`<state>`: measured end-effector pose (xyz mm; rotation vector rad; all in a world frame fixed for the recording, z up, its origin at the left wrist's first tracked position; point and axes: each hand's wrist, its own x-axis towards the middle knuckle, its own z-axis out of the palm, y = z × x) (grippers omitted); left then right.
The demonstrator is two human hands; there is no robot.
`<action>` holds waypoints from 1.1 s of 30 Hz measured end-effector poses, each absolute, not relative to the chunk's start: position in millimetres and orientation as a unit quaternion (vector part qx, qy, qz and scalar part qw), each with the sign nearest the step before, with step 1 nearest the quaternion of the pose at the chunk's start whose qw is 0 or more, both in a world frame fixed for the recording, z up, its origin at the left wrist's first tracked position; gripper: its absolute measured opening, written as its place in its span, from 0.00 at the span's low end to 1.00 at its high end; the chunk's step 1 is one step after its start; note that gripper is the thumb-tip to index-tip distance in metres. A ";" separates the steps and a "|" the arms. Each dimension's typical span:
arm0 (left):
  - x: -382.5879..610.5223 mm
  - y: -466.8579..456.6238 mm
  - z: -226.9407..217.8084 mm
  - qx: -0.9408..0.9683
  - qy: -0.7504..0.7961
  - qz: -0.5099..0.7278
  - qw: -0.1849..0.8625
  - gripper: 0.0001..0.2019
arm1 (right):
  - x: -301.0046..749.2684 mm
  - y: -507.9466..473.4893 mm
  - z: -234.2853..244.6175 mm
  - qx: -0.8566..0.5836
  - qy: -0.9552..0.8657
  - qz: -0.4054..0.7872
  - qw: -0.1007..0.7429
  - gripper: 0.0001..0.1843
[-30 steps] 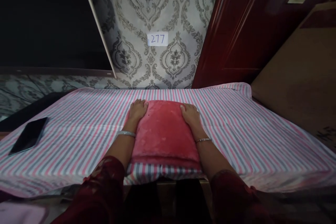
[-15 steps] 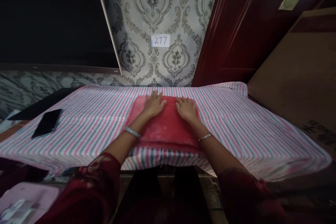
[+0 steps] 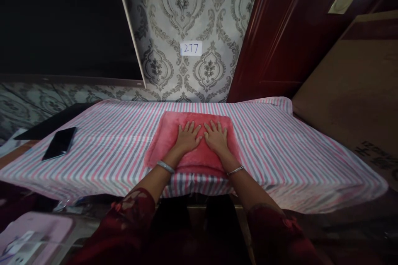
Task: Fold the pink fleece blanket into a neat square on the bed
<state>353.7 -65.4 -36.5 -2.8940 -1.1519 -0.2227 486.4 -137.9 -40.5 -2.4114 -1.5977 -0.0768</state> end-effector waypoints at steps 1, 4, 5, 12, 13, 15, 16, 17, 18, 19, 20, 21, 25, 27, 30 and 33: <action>353.7 -66.1 -35.5 -0.927 -0.368 -0.070 0.007 0.31 | 485.9 -138.6 -40.0 -0.827 -0.548 -0.025 0.124 0.30; 349.0 -64.3 -29.7 -0.930 -0.363 -0.055 -0.003 0.32 | 485.5 -140.3 -39.7 -0.827 -0.547 -0.025 0.125 0.30; 344.7 -62.2 -27.2 -0.930 -0.364 -0.046 -0.002 0.33 | 485.7 -140.6 -39.8 -0.827 -0.547 -0.025 0.126 0.30; 271.1 -39.6 -19.0 -0.891 -0.453 -0.011 0.012 0.35 | 487.4 -139.4 -41.8 -0.829 -0.548 -0.016 0.113 0.31; 259.2 -37.6 -18.8 -0.883 -0.470 -0.009 -0.001 0.35 | 487.5 -139.0 -41.8 -0.829 -0.548 -0.014 0.111 0.31; 239.4 -36.1 -16.4 -0.866 -0.500 -0.001 -0.029 0.35 | 488.3 -138.3 -40.3 -0.827 -0.551 -0.010 0.111 0.31; 232.3 -37.2 -13.9 -0.857 -0.514 0.004 -0.036 0.35 | 489.3 -138.2 -38.5 -0.827 -0.552 -0.005 0.112 0.31; 227.5 -40.1 -10.5 -0.851 -0.525 0.002 -0.032 0.35 | 490.6 -138.2 -35.8 -0.826 -0.552 0.003 0.113 0.30; 225.0 -44.9 -6.6 -0.846 -0.532 -0.010 -0.015 0.34 | 492.2 -138.7 -32.3 -0.825 -0.553 0.015 0.114 0.30; 224.9 -51.8 -2.8 -0.845 -0.534 -0.033 0.012 0.33 | 493.9 -139.7 -28.3 -0.823 -0.555 0.028 0.116 0.30; 227.1 -61.0 0.1 -0.847 -0.527 -0.063 0.042 0.32 | 495.3 -141.3 -24.1 -0.819 -0.559 0.039 0.120 0.30; 231.5 -72.1 1.2 -0.855 -0.505 -0.094 0.066 0.31 | 496.2 -143.6 -20.2 -0.812 -0.568 0.047 0.127 0.30; 260.4 -125.2 -21.5 -0.940 -0.307 -0.133 0.060 0.28 | 491.4 -158.9 -15.1 -0.742 -0.654 0.041 0.142 0.29; 273.0 -146.8 -45.9 -0.959 -0.241 -0.142 0.048 0.31 | 486.0 -167.6 -20.9 -0.709 -0.694 0.043 0.117 0.29; 280.7 -163.1 -78.3 -0.954 -0.236 -0.177 0.049 0.33 | 480.1 -176.9 -34.5 -0.704 -0.704 0.043 0.089 0.29; 279.7 -165.6 -89.5 -0.952 -0.237 -0.190 0.041 0.32 | 478.4 -179.3 -43.5 -0.712 -0.696 0.025 0.091 0.29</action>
